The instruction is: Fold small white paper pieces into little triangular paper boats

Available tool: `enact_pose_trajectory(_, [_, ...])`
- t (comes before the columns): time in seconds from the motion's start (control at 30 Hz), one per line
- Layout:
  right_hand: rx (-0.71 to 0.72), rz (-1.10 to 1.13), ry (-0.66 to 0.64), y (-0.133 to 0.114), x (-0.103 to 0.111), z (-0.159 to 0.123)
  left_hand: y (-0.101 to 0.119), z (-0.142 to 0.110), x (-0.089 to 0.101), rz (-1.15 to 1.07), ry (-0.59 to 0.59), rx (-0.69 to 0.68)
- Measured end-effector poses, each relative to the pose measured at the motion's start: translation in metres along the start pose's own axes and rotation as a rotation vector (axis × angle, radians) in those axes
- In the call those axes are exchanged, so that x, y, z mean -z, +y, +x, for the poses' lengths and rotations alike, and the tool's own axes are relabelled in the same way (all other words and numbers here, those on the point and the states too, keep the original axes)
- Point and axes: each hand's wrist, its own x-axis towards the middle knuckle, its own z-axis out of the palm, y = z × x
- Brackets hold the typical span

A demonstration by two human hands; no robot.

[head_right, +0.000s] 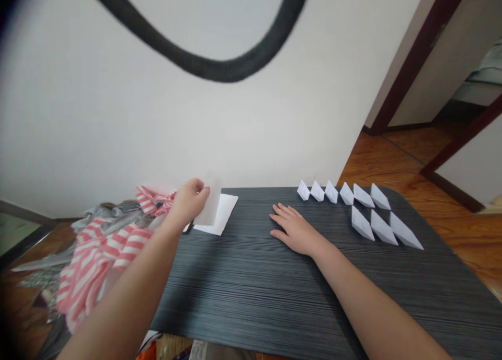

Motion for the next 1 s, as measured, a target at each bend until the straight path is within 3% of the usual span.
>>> enact_pose_trajectory(0.03, [0.000, 0.014, 0.008, 0.000, 0.001, 0.000, 0.004, -0.002, 0.007, -0.101, 0.002, -0.027])
enact_pose_trajectory(0.13, [-0.008, 0.120, 0.102, -0.001, 0.003, -0.002, 0.020, -0.014, 0.010, -0.502, -0.154, 0.005])
enact_pose_trajectory(0.27, [-0.089, 0.452, 0.238, -0.002, 0.002, -0.005, 0.039, -0.037, -0.025, -0.866, -0.356, 0.036])
enact_pose_trajectory(0.37, [-0.140, 0.765, 0.207, -0.004, 0.000, -0.005, 0.046, -0.051, -0.060, -0.873, -0.443, 0.043])
enact_pose_trajectory(0.5, [-0.268, 0.868, 0.198, -0.010, -0.001, -0.003, 0.048, -0.061, -0.085, -0.809, -0.462, 0.041])
enact_pose_trajectory(0.6, [-0.287, 0.857, 0.190, -0.013, 0.000, -0.002, 0.045, -0.061, -0.088, -0.837, -0.504, 0.041])
enact_pose_trajectory(0.8, [-0.327, 0.709, 0.222, -0.012, -0.002, -0.005, 0.038, -0.063, -0.089, -1.119, -0.621, -0.012])
enact_pose_trajectory(1.0, [-0.292, 0.708, 0.183, -0.014, -0.001, -0.006, 0.034, -0.063, -0.093, -1.259, -0.638, -0.004])
